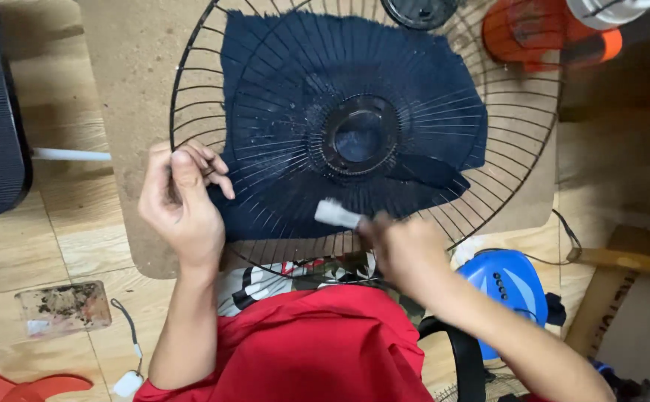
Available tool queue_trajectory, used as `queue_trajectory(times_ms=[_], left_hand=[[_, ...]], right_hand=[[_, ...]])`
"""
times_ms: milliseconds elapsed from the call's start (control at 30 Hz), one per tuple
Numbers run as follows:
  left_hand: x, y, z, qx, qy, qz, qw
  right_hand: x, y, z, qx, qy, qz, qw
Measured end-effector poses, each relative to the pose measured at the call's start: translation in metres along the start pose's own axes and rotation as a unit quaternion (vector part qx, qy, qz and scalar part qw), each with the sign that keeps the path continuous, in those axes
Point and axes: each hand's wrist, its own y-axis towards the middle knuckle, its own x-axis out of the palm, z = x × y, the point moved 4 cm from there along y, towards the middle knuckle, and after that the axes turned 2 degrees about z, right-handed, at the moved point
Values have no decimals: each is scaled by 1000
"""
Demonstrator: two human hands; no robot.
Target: Cleaning a fan grill using a toothbrush and a cloth to remove dust from the slats
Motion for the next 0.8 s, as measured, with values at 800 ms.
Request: queue_trajectory(times_ms=[800], left_hand=[[-6, -1, -9, -33, -7, 9, 999]], right_hand=[[-21, 0, 21, 32, -115, -18, 993]])
